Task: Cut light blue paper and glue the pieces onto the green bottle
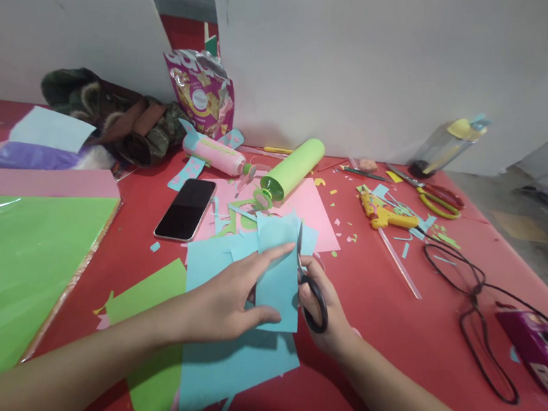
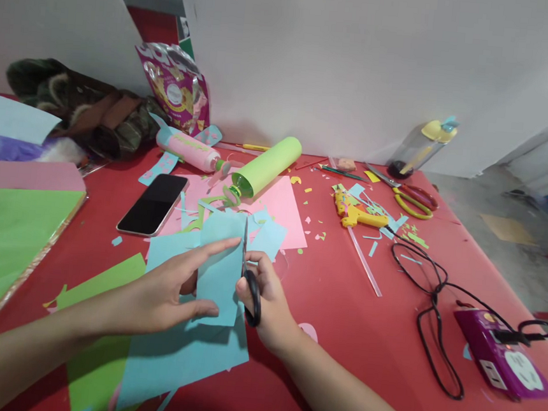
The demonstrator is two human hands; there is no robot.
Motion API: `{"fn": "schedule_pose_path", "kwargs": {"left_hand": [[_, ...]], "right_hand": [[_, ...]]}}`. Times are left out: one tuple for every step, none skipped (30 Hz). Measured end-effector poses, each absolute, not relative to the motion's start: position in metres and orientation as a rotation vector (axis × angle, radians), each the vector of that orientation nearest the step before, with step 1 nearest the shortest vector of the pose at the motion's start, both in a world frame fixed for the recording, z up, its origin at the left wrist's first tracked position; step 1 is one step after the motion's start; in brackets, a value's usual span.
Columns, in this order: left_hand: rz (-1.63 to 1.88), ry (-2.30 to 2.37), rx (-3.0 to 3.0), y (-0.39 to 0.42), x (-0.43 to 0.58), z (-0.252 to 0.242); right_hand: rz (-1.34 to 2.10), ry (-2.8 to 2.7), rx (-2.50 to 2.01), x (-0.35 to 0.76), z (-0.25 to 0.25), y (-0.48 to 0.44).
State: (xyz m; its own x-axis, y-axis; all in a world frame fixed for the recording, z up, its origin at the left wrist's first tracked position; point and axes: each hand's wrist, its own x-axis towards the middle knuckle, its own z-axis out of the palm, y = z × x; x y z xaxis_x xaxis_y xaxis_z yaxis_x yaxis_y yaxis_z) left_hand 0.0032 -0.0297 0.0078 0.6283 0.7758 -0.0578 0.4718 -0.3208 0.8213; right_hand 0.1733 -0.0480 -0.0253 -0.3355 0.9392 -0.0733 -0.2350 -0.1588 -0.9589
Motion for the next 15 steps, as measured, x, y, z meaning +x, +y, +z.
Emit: {"fn": "schedule_pose_path", "kwargs": {"left_hand": [[0.448,0.982,1.975,-0.0296,0.003,0.0077],[0.44,0.976,1.971,-0.0295,0.0029,0.0077],[0.446,0.975,1.974,-0.0293,0.003,0.0077],[0.449,0.975,1.977,-0.0292,0.0032,0.0077],[0.454,0.97,1.98,-0.0291,0.0035,0.0078],[0.457,0.97,1.98,-0.0291,0.0038,0.0079],[0.457,0.969,1.981,-0.0291,0.0042,0.0081],[0.456,0.968,1.982,-0.0292,0.0045,0.0083],[0.454,0.967,1.982,-0.0294,0.0047,0.0086],[0.454,0.964,1.983,-0.0297,0.0048,0.009],[0.453,0.963,1.984,-0.03,0.0048,0.0092],[0.449,0.961,1.983,-0.0304,0.0047,0.0094],[0.449,0.959,1.981,-0.0307,0.0045,0.0095],[0.449,0.958,1.981,-0.0309,0.0043,0.0094],[0.449,0.959,1.984,-0.031,0.0042,0.0093]], "right_hand": [[1.652,-1.185,-0.928,0.1733,-0.0251,-0.048],[1.654,-1.19,-0.935,0.1733,-0.0249,-0.0479],[1.655,-1.194,-0.944,0.1733,-0.0246,-0.0478],[1.656,-1.197,-0.954,0.1734,-0.0243,-0.0477],[1.654,-1.196,-0.964,0.1735,-0.024,-0.0476],[1.651,-1.194,-0.973,0.1736,-0.0238,-0.0475],[1.646,-1.194,-0.976,0.1737,-0.0236,-0.0475],[1.644,-1.195,-0.975,0.1738,-0.0235,-0.0475],[1.639,-1.196,-0.968,0.1739,-0.0235,-0.0476],[1.636,-1.194,-0.952,0.174,-0.0238,-0.0478],[1.638,-1.192,-0.932,0.174,-0.0242,-0.048],[1.642,-1.19,-0.913,0.1741,-0.0247,-0.0481],[1.644,-1.185,-0.897,0.1741,-0.0255,-0.0482],[1.645,-1.181,-0.887,0.1742,-0.0262,-0.0481],[1.647,-1.178,-0.885,0.1742,-0.0269,-0.048]]}}
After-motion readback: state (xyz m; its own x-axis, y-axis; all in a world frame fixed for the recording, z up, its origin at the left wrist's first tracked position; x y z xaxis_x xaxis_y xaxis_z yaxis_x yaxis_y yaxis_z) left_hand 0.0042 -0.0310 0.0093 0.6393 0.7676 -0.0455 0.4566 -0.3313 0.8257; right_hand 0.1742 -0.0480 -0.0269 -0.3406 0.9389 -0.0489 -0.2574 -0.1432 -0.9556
